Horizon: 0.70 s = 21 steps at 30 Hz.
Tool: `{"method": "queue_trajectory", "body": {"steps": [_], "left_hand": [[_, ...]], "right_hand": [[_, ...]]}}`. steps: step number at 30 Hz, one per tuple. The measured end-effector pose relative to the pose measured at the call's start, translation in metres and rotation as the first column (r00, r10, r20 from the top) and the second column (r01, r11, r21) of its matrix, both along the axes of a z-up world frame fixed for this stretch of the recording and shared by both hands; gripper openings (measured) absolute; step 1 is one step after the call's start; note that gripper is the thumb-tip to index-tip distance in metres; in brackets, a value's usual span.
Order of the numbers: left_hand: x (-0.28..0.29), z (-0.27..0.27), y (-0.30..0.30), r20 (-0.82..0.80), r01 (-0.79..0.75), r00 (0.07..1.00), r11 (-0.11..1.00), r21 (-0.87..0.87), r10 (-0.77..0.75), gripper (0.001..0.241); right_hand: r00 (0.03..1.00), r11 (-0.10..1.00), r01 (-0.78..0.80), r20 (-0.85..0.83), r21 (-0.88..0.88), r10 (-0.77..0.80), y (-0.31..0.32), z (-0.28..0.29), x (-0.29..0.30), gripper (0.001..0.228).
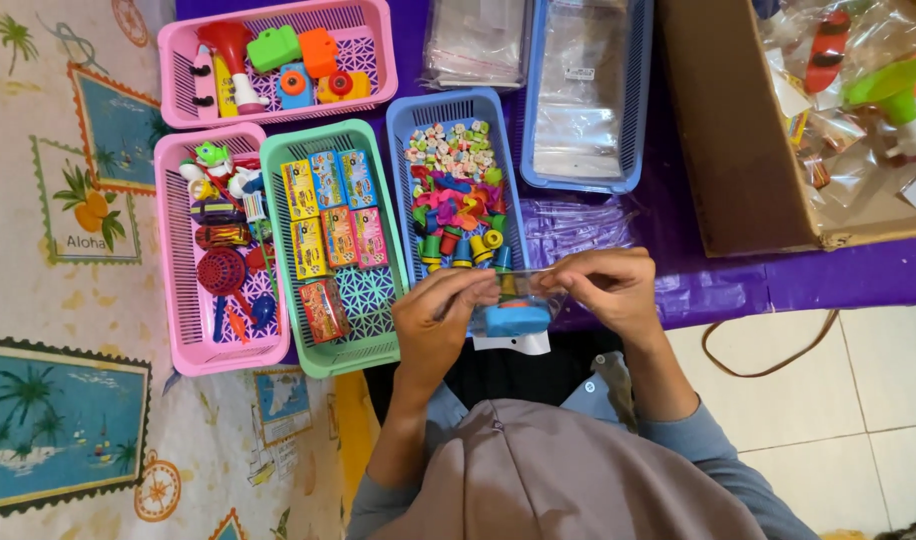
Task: Sorting and packaging small toy components into plastic bags from various storage baskets.
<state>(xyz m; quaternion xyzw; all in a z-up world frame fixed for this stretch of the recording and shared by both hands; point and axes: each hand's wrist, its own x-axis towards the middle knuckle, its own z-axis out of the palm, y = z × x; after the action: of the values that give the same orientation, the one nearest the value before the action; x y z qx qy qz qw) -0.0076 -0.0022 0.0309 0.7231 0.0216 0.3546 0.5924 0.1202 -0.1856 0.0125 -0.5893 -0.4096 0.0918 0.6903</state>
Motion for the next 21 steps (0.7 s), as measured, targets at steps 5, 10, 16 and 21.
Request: {"method": "queue_trajectory", "body": {"steps": [5, 10, 16, 21], "left_hand": [[-0.009, 0.0, -0.007, -0.109, 0.109, 0.985, 0.976, -0.187, -0.131, 0.031], [-0.007, 0.004, 0.0, -0.157, 0.104, 0.981, 0.991, -0.088, -0.117, 0.033], [-0.005, 0.009, -0.004, -0.159, 0.109, 0.982, 0.993, 0.049, -0.1, 0.009], [-0.007, 0.017, -0.011, -0.122, 0.083, 0.99, 0.993, 0.086, -0.072, 0.011]], "right_hand": [[0.999, 0.999, -0.023, -0.029, 0.033, 0.024, 0.004, 0.014, -0.008, 0.019], [0.997, 0.996, -0.07, -0.024, 0.05, 0.071, 0.009, 0.014, -0.014, 0.011], [0.993, 0.998, -0.055, -0.107, -0.016, 0.053, 0.007, 0.014, -0.021, 0.023], [0.989, 0.978, -0.078, -0.136, -0.196, 0.052, 0.01, 0.019, -0.022, 0.055]]}}
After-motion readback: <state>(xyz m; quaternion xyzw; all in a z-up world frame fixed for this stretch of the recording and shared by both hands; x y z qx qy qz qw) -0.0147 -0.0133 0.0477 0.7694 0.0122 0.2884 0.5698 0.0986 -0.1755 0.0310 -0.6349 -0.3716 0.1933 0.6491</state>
